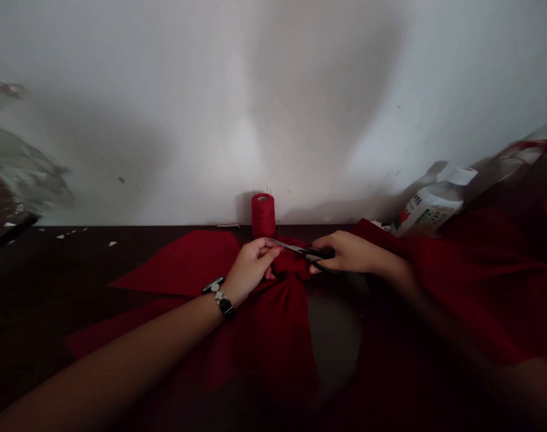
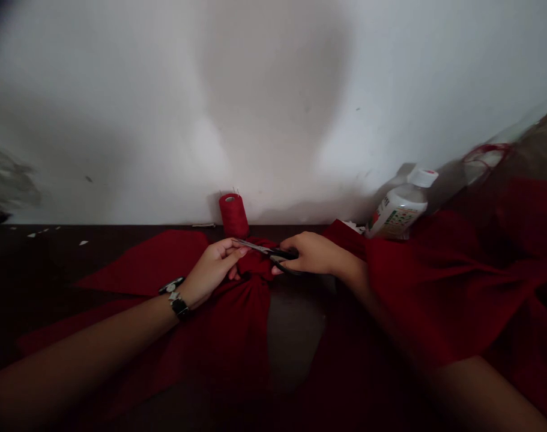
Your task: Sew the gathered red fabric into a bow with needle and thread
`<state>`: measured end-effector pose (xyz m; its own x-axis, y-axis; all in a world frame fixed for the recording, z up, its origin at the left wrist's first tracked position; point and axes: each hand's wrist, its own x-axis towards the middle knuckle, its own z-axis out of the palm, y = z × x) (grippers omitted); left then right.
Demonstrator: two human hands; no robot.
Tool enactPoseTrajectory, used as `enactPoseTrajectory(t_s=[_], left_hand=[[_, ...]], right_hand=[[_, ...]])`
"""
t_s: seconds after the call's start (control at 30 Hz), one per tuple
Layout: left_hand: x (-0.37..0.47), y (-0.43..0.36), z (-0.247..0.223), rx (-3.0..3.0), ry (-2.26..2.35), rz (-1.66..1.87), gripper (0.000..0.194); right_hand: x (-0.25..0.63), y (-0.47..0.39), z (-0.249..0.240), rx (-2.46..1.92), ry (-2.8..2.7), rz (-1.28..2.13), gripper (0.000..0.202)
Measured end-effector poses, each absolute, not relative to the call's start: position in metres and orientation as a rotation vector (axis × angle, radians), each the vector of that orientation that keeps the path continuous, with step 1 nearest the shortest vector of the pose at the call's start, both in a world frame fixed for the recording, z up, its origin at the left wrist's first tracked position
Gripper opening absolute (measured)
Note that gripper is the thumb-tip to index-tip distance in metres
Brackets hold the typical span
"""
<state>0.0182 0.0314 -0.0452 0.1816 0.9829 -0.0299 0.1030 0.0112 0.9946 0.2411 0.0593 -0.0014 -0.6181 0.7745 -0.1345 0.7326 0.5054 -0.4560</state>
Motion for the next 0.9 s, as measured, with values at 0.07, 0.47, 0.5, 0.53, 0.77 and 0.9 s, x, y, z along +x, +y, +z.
enactPoseTrajectory(t_s=[0.07,0.47,0.5,0.53,0.77,0.9], left_hand=[[0.018,0.031,-0.045,1.345,1.155,1.009,0.012],[0.019,0.030,-0.043,1.324,1.147,1.008,0.012],[0.020,0.030,-0.043,1.324,1.147,1.008,0.012],[0.020,0.029,-0.042,1.324,1.147,1.007,0.012],[0.020,0.030,-0.042,1.327,1.154,1.010,0.011],[0.020,0.030,-0.043,1.333,1.158,1.010,0.012]], right_hand=[[0.241,0.060,-0.003,-1.324,-2.652,0.741,0.037],[0.242,0.062,-0.011,-1.292,-2.608,0.851,0.038],[0.243,0.062,-0.011,-1.290,-2.608,0.853,0.038],[0.243,0.061,-0.011,-1.292,-2.609,0.851,0.038],[0.241,0.061,-0.010,-1.315,-2.621,0.846,0.038],[0.243,0.059,0.004,-1.363,-2.650,0.770,0.039]])
